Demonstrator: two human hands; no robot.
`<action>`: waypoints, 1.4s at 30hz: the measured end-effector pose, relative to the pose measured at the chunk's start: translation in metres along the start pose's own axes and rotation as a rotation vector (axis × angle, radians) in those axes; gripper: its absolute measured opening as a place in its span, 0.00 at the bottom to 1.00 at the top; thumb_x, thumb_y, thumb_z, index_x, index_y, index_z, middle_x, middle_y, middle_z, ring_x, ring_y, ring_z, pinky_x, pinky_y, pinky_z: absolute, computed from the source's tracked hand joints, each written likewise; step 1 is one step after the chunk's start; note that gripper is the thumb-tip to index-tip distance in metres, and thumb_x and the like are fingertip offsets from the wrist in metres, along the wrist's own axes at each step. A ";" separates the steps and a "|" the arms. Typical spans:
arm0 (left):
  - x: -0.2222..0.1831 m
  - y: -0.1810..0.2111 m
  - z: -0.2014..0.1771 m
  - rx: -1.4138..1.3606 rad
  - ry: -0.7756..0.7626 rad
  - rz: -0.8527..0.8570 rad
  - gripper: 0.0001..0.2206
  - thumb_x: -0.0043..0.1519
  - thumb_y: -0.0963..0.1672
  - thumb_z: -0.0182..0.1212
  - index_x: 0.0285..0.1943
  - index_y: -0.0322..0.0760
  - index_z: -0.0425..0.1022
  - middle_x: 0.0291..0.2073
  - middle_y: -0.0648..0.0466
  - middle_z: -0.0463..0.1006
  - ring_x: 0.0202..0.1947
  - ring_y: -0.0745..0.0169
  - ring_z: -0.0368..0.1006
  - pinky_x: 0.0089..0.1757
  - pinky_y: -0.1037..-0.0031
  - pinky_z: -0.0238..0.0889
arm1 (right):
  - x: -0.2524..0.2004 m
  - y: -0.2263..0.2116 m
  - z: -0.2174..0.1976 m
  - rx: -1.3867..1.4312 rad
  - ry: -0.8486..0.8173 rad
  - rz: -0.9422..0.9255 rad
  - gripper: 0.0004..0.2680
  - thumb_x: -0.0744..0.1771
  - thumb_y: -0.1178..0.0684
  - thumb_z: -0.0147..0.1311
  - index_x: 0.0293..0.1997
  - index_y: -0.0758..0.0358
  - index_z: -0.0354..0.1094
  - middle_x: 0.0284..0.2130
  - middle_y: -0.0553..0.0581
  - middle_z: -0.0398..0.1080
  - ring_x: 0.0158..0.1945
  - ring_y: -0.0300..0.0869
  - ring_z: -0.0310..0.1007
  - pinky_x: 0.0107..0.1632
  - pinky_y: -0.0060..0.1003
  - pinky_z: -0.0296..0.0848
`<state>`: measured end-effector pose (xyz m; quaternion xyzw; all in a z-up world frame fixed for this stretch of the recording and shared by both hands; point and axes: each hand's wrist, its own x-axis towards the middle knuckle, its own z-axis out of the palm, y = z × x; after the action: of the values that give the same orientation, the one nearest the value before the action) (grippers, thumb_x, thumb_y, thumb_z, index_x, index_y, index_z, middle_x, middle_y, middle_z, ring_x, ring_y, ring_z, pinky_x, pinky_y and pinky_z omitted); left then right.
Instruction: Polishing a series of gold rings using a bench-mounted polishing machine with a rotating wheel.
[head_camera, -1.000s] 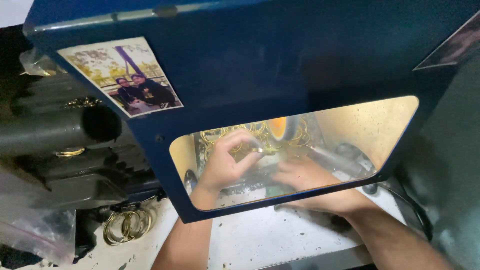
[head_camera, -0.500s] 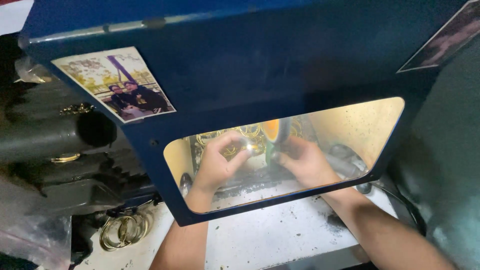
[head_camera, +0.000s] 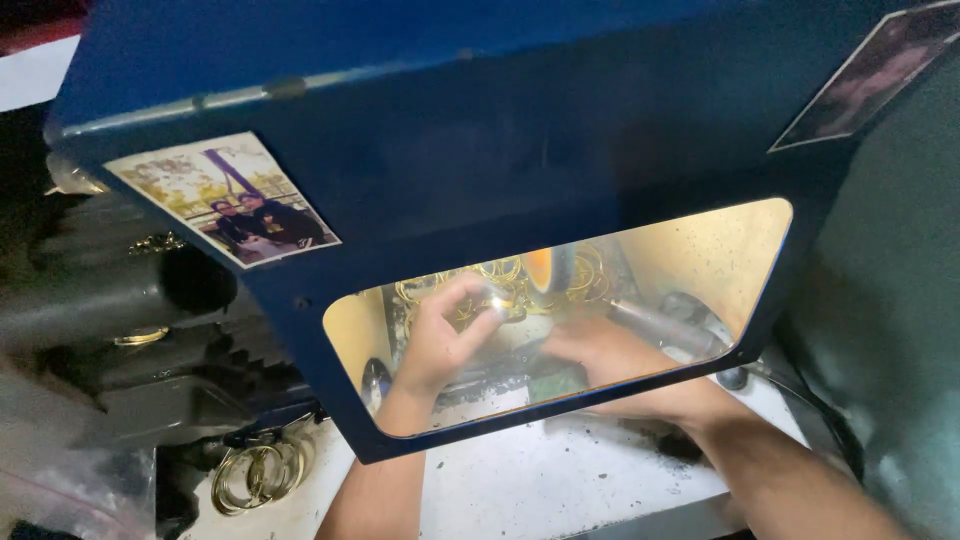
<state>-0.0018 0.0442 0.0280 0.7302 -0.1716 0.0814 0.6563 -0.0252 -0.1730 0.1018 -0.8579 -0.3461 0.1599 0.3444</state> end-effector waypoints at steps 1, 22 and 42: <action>0.000 -0.001 0.003 0.002 -0.003 0.007 0.04 0.59 0.41 0.69 0.40 0.37 0.81 0.35 0.51 0.82 0.39 0.59 0.75 0.49 0.65 0.68 | -0.001 0.016 0.007 -0.003 0.007 -0.003 0.19 0.63 0.45 0.65 0.59 0.53 0.72 0.51 0.59 0.78 0.57 0.59 0.74 0.59 0.55 0.72; -0.001 -0.009 0.023 0.051 -0.106 -0.025 0.06 0.60 0.39 0.67 0.44 0.37 0.84 0.41 0.48 0.86 0.50 0.50 0.80 0.55 0.57 0.68 | 0.004 0.064 0.008 0.286 0.548 0.224 0.07 0.63 0.58 0.64 0.44 0.64 0.79 0.37 0.61 0.81 0.42 0.46 0.80 0.50 0.49 0.77; -0.003 -0.023 0.010 0.017 0.053 -0.004 0.09 0.62 0.39 0.64 0.48 0.40 0.86 0.39 0.49 0.87 0.47 0.54 0.82 0.49 0.63 0.73 | 0.022 0.069 0.045 0.374 0.713 0.158 0.06 0.64 0.63 0.60 0.43 0.68 0.79 0.34 0.62 0.79 0.46 0.37 0.70 0.51 0.48 0.75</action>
<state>0.0025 0.0365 0.0043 0.7338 -0.1521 0.1010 0.6544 0.0010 -0.1718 0.0200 -0.8061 -0.1034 -0.0612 0.5795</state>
